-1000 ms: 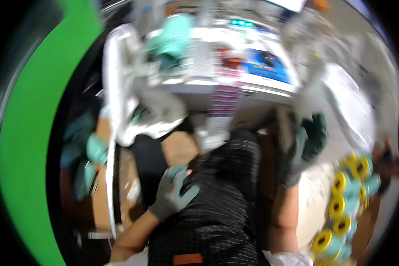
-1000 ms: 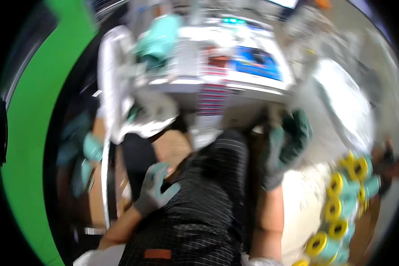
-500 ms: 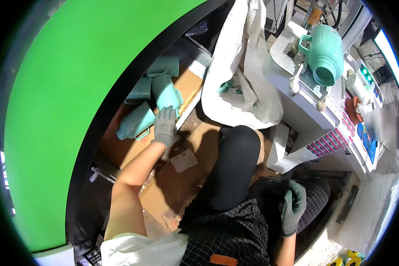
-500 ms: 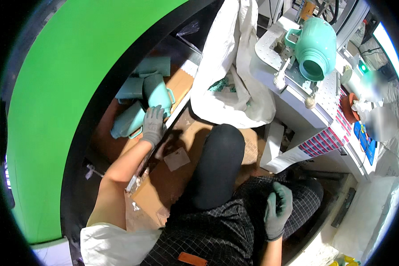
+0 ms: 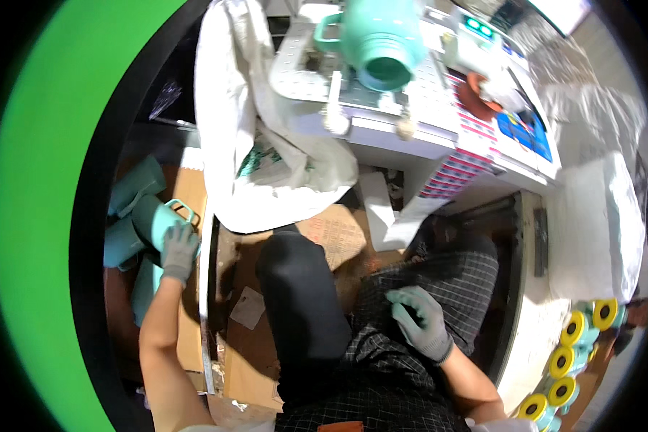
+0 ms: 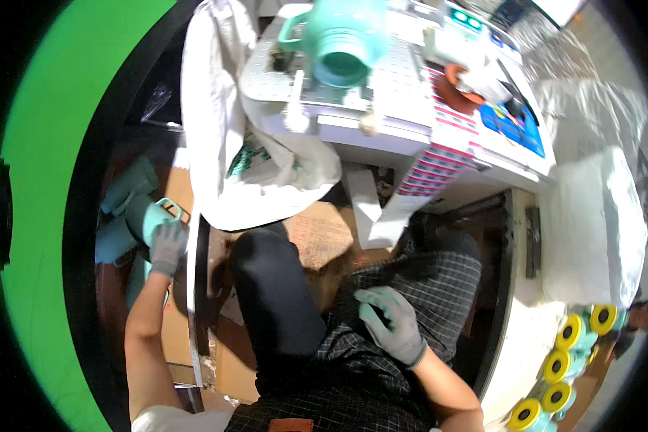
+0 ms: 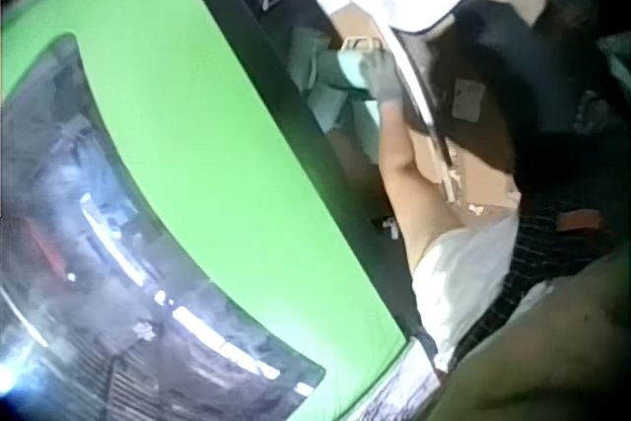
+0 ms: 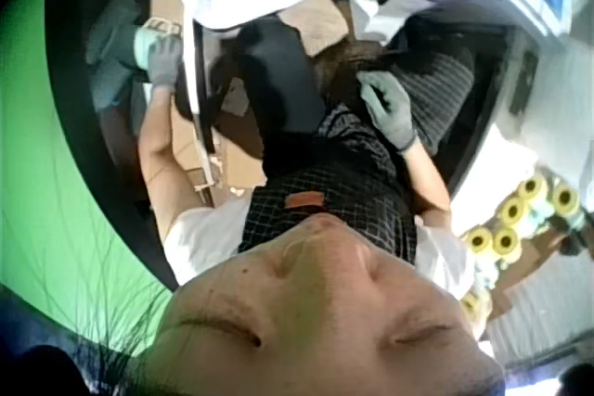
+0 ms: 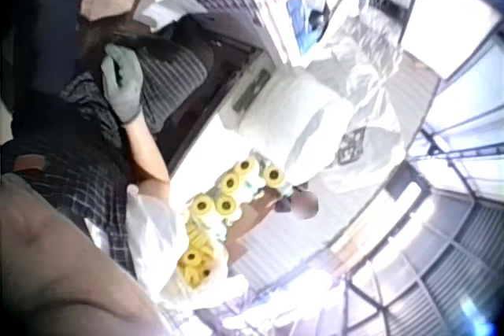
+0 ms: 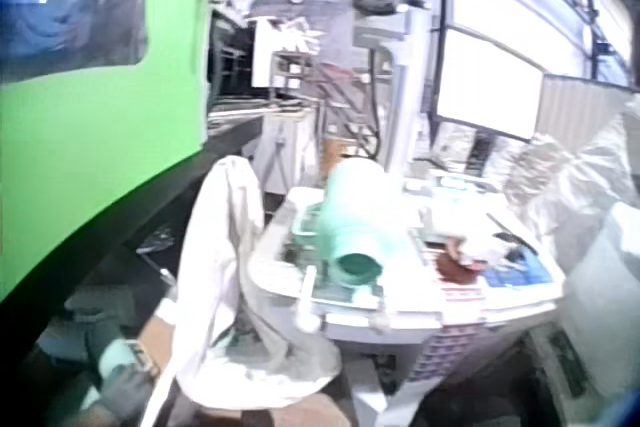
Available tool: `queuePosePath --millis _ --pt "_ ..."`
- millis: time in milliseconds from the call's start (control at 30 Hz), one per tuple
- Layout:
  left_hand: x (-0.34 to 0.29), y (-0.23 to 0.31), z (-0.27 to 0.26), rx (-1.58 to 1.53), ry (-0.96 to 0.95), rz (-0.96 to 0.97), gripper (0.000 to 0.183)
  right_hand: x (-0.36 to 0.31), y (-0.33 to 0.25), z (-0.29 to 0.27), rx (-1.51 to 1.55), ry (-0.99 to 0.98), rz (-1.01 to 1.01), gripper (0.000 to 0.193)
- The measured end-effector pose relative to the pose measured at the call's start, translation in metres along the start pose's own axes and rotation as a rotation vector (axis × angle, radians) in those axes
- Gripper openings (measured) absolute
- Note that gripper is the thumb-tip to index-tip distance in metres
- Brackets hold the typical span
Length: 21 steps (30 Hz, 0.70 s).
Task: The person assembles teal water dispensers by inserting a black internal component, applying a label, and screwing on a yellow base. The person handles the dispensers one at a time and places the finished units on the table.
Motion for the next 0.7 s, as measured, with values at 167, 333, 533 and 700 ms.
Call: queuePosePath --millis 167,333,533,700 --pt "-0.043 -0.035 -0.207 -0.181 0.642 -0.533 0.071 0.001 -0.012 0.003 0.162 -0.009 -0.116 0.022" --pt "0.009 0.066 -0.416 -0.532 1.109 -0.202 0.089 -0.025 -0.023 -0.028 0.218 0.245 -0.178 0.013" --pt "0.104 0.197 -0.488 -0.956 0.858 0.329 0.09 -0.103 -0.043 -0.127 0.393 0.448 -0.321 0.013" --pt "0.135 0.285 -0.507 -1.039 0.736 0.422 0.089 -0.116 -0.046 -0.139 0.054 0.171 -0.15 0.017"
Point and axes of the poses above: each hand's wrist, its own x-axis towards the middle knuckle, its own z-axis out of the palm, y = z × x, the point moved 7 cm from there along x, towards the middle knuckle, and after that the axes turned 13 degrees about z, right-handed, at the moved point
